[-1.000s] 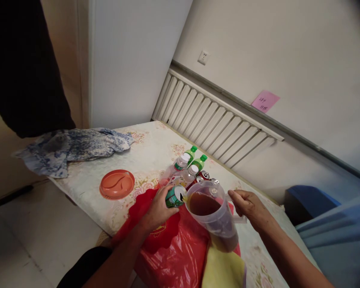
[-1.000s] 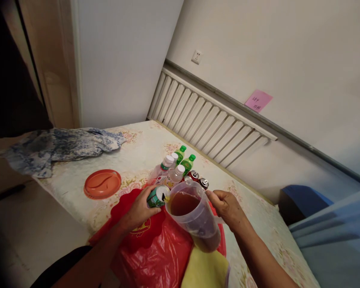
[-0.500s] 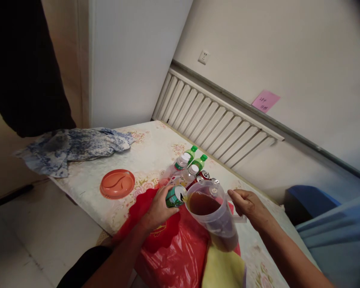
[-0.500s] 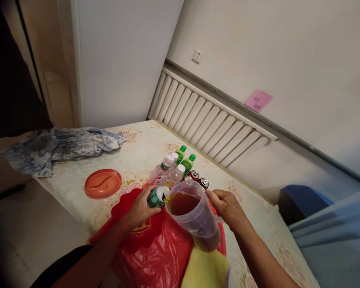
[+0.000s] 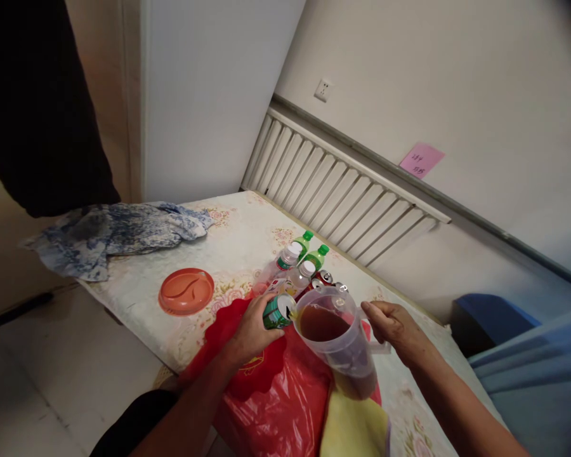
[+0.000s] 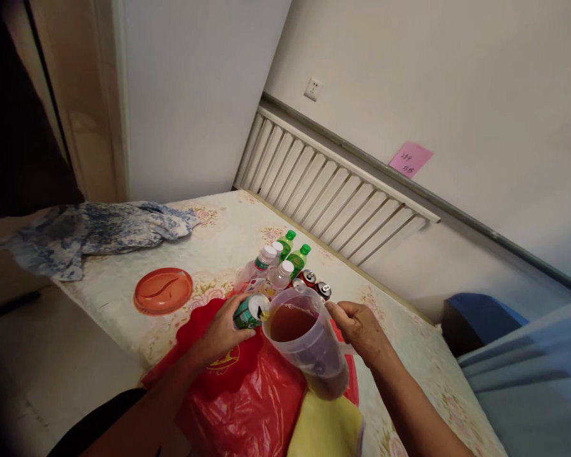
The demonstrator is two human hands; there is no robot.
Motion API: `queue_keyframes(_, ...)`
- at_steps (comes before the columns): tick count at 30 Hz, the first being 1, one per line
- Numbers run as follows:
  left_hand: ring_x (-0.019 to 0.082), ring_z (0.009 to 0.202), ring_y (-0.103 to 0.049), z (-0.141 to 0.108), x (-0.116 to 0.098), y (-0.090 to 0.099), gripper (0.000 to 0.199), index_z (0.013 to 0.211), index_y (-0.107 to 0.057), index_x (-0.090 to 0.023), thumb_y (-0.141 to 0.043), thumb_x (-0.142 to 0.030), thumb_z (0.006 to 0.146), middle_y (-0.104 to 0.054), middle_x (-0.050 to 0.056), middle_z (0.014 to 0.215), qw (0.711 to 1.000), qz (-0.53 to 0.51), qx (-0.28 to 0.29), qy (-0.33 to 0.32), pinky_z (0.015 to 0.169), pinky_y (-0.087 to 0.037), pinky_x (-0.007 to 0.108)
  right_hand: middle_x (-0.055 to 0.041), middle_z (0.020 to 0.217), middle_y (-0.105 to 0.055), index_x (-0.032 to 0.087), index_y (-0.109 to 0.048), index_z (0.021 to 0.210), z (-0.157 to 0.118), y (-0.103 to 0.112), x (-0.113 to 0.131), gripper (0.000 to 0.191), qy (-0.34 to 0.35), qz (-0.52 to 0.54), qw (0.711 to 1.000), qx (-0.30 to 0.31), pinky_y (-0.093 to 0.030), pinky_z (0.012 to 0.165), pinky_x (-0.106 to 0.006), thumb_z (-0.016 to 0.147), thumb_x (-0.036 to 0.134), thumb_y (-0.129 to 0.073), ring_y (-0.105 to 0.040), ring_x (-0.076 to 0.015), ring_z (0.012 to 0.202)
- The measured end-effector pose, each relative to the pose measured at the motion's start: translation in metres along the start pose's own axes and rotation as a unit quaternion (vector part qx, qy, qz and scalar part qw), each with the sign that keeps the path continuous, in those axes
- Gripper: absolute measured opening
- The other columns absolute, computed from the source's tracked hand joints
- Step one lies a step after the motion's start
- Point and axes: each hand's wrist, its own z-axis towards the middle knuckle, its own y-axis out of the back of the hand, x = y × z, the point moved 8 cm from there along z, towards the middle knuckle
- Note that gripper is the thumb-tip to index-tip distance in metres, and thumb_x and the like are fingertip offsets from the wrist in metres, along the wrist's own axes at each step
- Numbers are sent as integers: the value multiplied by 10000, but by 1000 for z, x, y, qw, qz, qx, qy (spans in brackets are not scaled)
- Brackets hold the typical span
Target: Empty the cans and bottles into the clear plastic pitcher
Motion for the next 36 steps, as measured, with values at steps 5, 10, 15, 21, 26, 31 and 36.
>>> queue_keyframes(5,273,1182,-538,0,-1,1,640,1192,-532,-273,-672,-107,590,-601,45,1223,1000,-21,1,8,1013,-409,418,46,408,-403,225,-381,464,-1,0,-6,516,-3,38,999,-7,-256,465,-261,797,602,-499,-327,-105,422)
queue_keyframes(10,270,1180,-542,0,-2,3,651,1202,-533,-255,-681,-111,585,-600,52,1236,999,-34,0,20,1000,-421,402,40,390,-395,226,-409,442,-2,2,-30,536,-22,165,985,-35,-262,466,-278,800,604,-535,-322,-109,410)
queue_keyframes(15,265,1202,-530,0,-1,3,659,1213,-524,-268,-688,-127,591,-586,46,1263,999,-32,-1,26,1008,-414,397,54,419,-383,218,-438,498,-3,3,-51,463,-27,297,951,-82,-289,472,-274,797,548,-569,-309,-100,429)
queue_keyframes(21,275,1191,-543,0,2,2,651,1191,-519,-332,-707,-132,601,-595,40,1260,999,-36,-7,21,981,-418,394,97,418,-246,237,-326,505,-9,-8,-66,435,-12,431,888,-159,-302,438,-258,774,454,-590,-221,-78,394)
queue_keyframes(26,278,1193,-544,1,4,2,653,1182,-513,-331,-709,-134,591,-602,46,1251,999,-39,-7,28,978,-414,398,93,422,-302,224,-373,525,-15,-30,-85,366,-20,496,846,-195,-263,405,-243,741,412,-601,-235,-68,374)
queue_keyframes(31,278,1184,-545,0,4,3,659,1176,-509,-333,-710,-132,582,-596,39,1255,999,-36,-8,31,991,-407,405,93,417,-316,223,-363,519,-23,-48,-112,377,-44,527,819,-222,-245,391,-238,711,415,-624,-244,-66,368)
queue_keyframes(36,262,1147,-568,-3,6,1,658,1201,-502,-303,-697,-155,589,-616,31,1228,998,-44,5,46,988,-423,404,92,454,-298,226,-337,540,-28,-55,-132,382,-23,513,831,-216,-227,399,-234,770,422,-569,-225,-77,397)
